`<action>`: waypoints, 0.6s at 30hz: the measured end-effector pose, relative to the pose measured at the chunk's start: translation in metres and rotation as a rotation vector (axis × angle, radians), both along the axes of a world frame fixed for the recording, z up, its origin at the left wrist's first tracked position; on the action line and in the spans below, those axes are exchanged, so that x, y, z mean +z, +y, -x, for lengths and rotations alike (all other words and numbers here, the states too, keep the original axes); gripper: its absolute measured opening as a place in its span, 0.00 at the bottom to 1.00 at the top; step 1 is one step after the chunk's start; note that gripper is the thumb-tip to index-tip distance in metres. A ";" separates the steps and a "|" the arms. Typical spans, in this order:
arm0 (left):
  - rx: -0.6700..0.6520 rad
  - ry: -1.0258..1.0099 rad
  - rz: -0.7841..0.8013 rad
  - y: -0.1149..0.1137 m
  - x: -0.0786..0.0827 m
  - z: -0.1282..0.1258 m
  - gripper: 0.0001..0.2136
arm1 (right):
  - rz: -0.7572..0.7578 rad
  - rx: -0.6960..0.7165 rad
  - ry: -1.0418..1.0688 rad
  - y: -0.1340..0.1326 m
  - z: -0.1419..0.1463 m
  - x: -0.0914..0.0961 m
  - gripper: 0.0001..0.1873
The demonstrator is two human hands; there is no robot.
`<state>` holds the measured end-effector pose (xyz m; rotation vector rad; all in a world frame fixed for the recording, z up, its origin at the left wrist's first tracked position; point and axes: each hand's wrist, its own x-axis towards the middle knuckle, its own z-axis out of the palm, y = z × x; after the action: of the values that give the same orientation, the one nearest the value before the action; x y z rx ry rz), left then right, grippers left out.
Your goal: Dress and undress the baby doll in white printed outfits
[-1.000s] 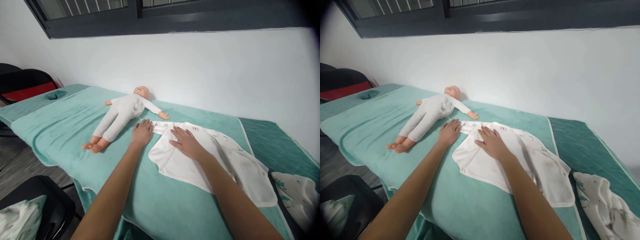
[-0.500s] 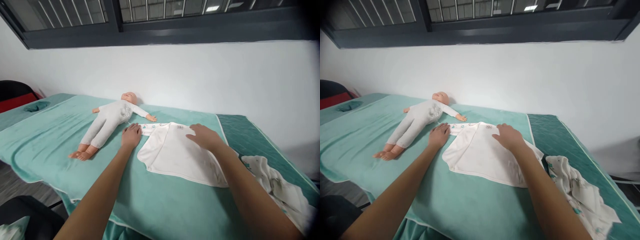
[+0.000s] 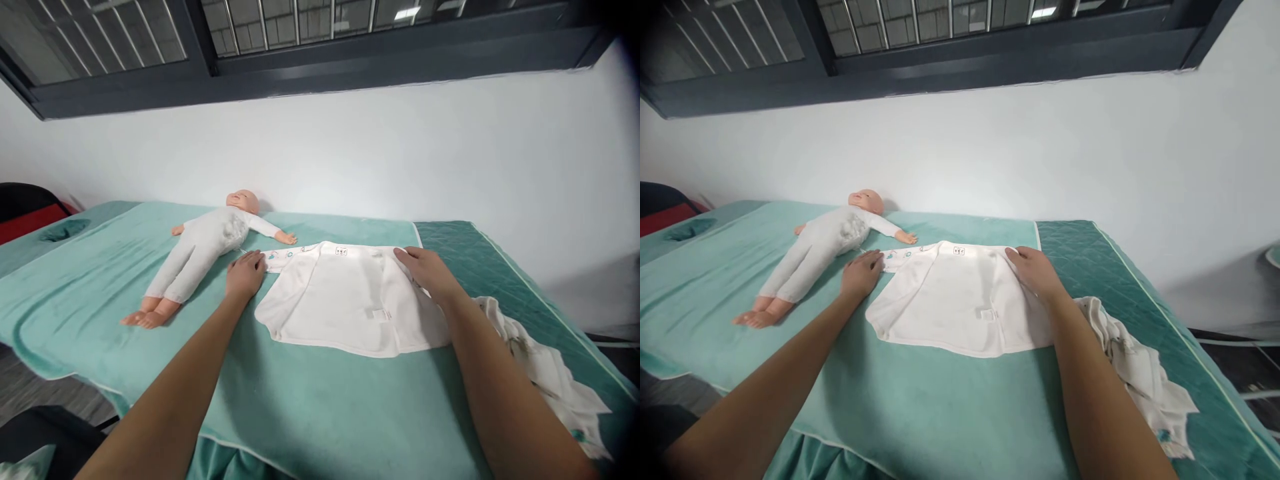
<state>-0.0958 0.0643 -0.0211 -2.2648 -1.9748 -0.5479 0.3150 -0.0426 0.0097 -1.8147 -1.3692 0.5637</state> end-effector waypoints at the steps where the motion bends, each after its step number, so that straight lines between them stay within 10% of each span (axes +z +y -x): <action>1: 0.001 0.003 0.001 0.000 0.000 0.000 0.17 | -0.012 -0.002 0.113 0.000 0.000 -0.001 0.21; 8: 0.007 0.021 -0.002 0.003 -0.002 0.001 0.17 | -0.065 -0.038 0.486 0.004 -0.002 -0.017 0.11; 18: 0.010 0.024 0.000 0.001 0.000 0.000 0.18 | 0.211 -0.122 -0.270 -0.028 -0.058 -0.030 0.21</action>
<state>-0.0955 0.0654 -0.0211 -2.2493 -1.9737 -0.5181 0.3728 -0.0709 -0.0200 -2.1941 -1.4037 0.4224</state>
